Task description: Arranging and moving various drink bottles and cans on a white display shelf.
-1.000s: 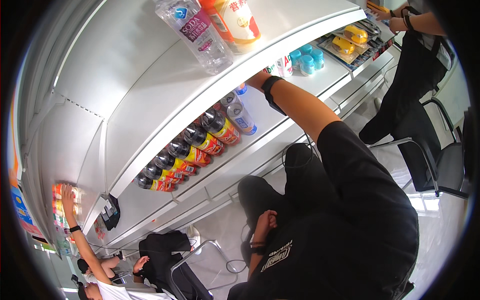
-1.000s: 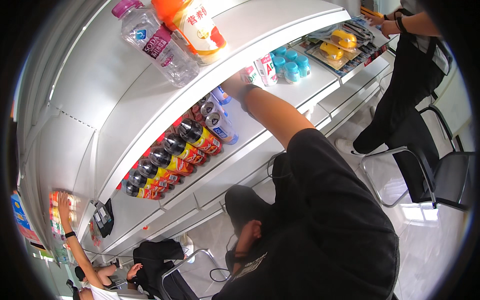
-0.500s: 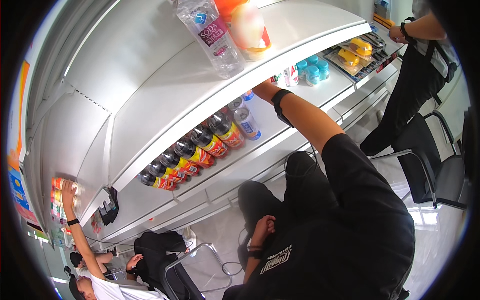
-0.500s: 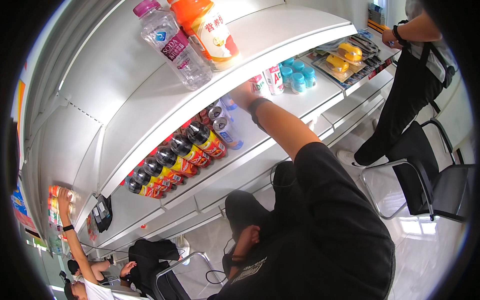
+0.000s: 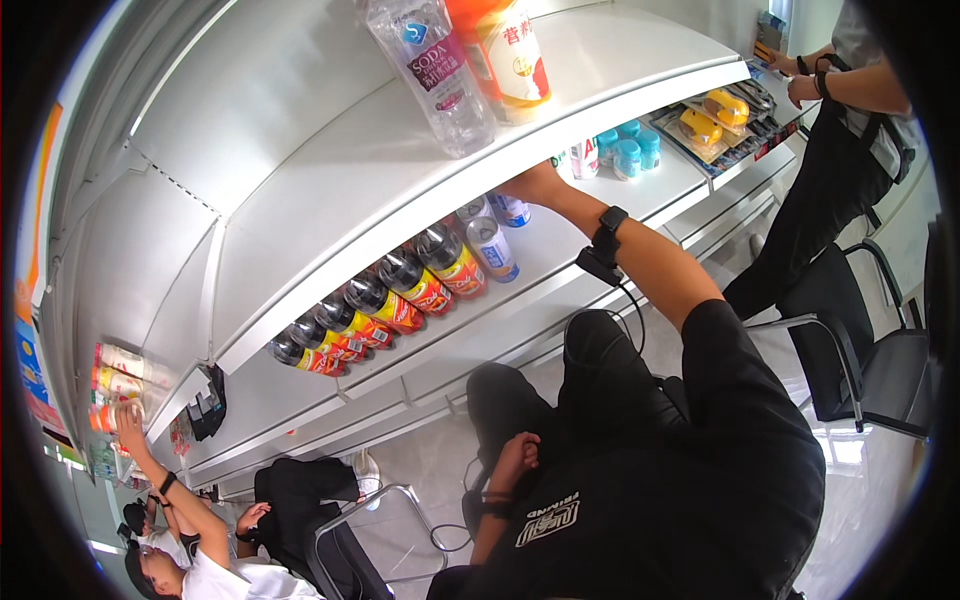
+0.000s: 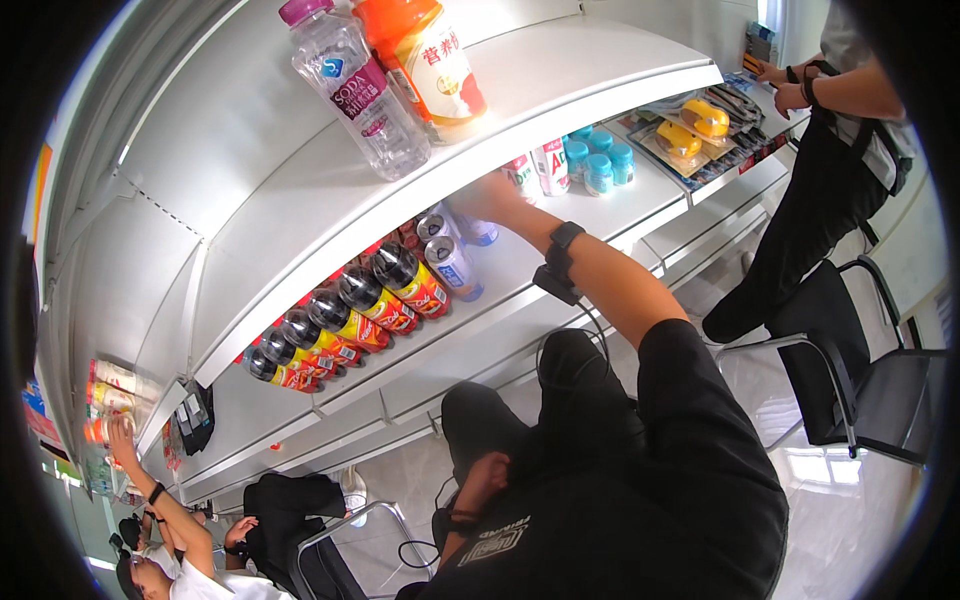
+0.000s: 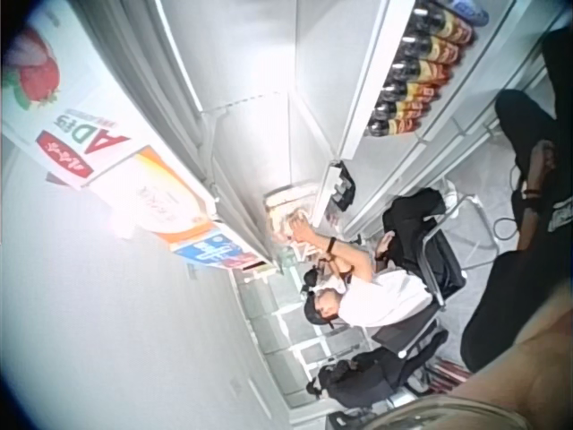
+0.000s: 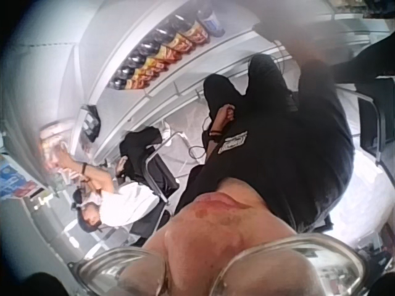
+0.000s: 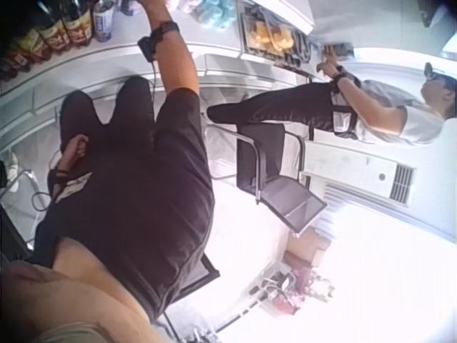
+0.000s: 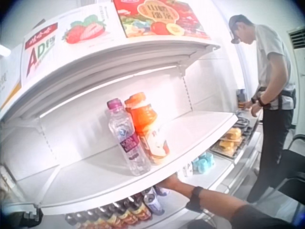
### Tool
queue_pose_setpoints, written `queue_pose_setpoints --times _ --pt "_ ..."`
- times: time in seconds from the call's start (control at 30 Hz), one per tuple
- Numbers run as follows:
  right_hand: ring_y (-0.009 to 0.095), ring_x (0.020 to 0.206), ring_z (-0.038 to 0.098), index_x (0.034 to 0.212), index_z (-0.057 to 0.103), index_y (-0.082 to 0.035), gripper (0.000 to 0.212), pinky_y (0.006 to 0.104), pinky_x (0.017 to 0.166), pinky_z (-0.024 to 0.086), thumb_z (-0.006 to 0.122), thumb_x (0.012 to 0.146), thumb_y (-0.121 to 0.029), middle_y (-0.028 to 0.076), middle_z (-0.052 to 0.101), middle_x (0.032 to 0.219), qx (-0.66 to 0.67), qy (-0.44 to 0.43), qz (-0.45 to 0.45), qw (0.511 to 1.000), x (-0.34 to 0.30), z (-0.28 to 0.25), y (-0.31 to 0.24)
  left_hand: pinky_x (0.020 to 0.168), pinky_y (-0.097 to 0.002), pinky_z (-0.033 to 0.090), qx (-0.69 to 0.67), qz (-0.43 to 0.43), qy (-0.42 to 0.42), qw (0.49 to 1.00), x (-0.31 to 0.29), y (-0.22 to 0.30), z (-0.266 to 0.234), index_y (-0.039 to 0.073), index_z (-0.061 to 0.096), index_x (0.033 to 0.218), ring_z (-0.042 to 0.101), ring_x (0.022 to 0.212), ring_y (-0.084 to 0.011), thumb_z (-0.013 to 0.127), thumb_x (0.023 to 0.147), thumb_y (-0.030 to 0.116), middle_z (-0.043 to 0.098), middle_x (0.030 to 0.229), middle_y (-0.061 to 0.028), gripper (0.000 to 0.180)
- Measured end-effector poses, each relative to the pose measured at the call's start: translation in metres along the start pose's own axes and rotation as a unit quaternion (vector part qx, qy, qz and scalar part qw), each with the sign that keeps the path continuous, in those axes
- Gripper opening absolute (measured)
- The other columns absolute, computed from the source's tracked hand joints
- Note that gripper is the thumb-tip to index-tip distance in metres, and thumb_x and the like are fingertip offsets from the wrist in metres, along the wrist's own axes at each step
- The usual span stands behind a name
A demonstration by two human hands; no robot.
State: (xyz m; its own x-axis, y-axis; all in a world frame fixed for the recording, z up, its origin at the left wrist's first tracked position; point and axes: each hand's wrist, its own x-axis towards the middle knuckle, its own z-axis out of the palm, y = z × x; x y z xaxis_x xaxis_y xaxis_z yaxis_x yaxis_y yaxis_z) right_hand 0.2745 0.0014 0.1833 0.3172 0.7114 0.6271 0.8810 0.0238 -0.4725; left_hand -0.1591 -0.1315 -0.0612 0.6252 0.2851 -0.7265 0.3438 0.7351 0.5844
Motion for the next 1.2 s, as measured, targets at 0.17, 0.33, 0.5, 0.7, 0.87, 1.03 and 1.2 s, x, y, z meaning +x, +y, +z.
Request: queue_pose_setpoints --times 0.17,0.33,0.5,0.7,0.87,1.03,1.2 --pt "0.031 0.106 0.064 0.118 0.065 -0.005 0.045 0.0384 0.093 0.05 0.079 0.079 -0.022 0.015 0.067 0.113 0.063 0.042 0.008 0.997 0.005 0.024 0.004 0.051 -0.0275 0.037 -0.007 0.002 0.004 1.0 0.001 -0.005 -0.002 0.004 0.056 0.095 0.033 0.048 -0.0083 0.041 0.102 0.029 0.036 0.059 0.0043 0.029" --pt "0.033 0.097 0.067 0.12 0.059 -0.002 0.046 0.0392 0.083 0.054 0.074 0.078 -0.011 0.019 0.066 0.113 0.132 -0.003 0.121 0.984 -0.014 0.042 0.01 0.051 -0.0277 0.037 -0.01 0.003 0.014 1.0 0.005 -0.014 -0.007 0.005 0.056 0.094 0.033 0.048 -0.0087 0.041 0.102 0.028 0.035 0.058 0.0042 0.029" --pt "0.025 0.071 0.066 0.123 0.054 0.0 0.056 0.0341 0.067 0.056 0.069 0.068 0.001 0.018 0.062 0.108 0.149 -0.008 0.103 0.983 -0.095 0.043 0.009 0.05 -0.0273 0.036 0.044 0.045 0.03 0.998 0.002 -0.007 0.006 0.005 0.056 0.093 0.033 0.047 -0.0086 0.042 0.102 0.028 0.035 0.058 0.0046 0.029" --pt "0.038 0.104 0.06 0.13 0.052 -0.007 0.079 0.0425 0.09 0.05 0.087 0.065 -0.037 0.022 0.053 0.118 0.127 -0.118 0.179 0.968 -0.122 0.038 -0.048 0.05 -0.0278 0.037 0.009 0.021 0.017 1.0 0.013 -0.015 -0.012 0.004 0.057 0.093 0.034 0.047 -0.009 0.042 0.102 0.029 0.036 0.058 0.0042 0.03" --pt "0.037 0.098 0.063 0.121 0.058 -0.006 0.066 0.0428 0.085 0.052 0.084 0.069 -0.037 0.019 0.057 0.115 0.115 -0.055 0.216 0.968 -0.129 0.046 -0.052 0.052 -0.0284 0.039 0.048 0.032 0.044 0.997 0.009 -0.02 -0.013 0.003 0.059 0.095 0.035 0.048 -0.0092 0.043 0.101 0.029 0.037 0.059 0.0036 0.031" --pt "0.037 0.096 0.064 0.119 0.059 0.001 0.065 0.0423 0.083 0.053 0.085 0.067 -0.028 0.021 0.062 0.109 0.112 0.07 0.253 0.958 -0.137 0.036 -0.019 0.052 -0.0282 0.04 0.162 0.097 0.065 0.98 0.014 -0.029 -0.013 0.002 0.059 0.096 0.036 0.048 -0.0095 0.043 0.1 0.027 0.038 0.059 0.0024 0.03" --pt "0.031 0.09 0.066 0.125 0.056 0.003 0.058 0.0384 0.08 0.054 0.077 0.073 -0.009 0.02 0.063 0.106 0.194 0.101 0.211 0.953 -0.121 0.052 0.016 0.052 -0.0279 0.04 0.061 0.032 0.039 0.997 0.017 -0.021 -0.015 0.001 0.059 0.095 0.039 0.048 -0.01 0.042 0.1 0.025 0.039 0.058 0.0021 0.03"
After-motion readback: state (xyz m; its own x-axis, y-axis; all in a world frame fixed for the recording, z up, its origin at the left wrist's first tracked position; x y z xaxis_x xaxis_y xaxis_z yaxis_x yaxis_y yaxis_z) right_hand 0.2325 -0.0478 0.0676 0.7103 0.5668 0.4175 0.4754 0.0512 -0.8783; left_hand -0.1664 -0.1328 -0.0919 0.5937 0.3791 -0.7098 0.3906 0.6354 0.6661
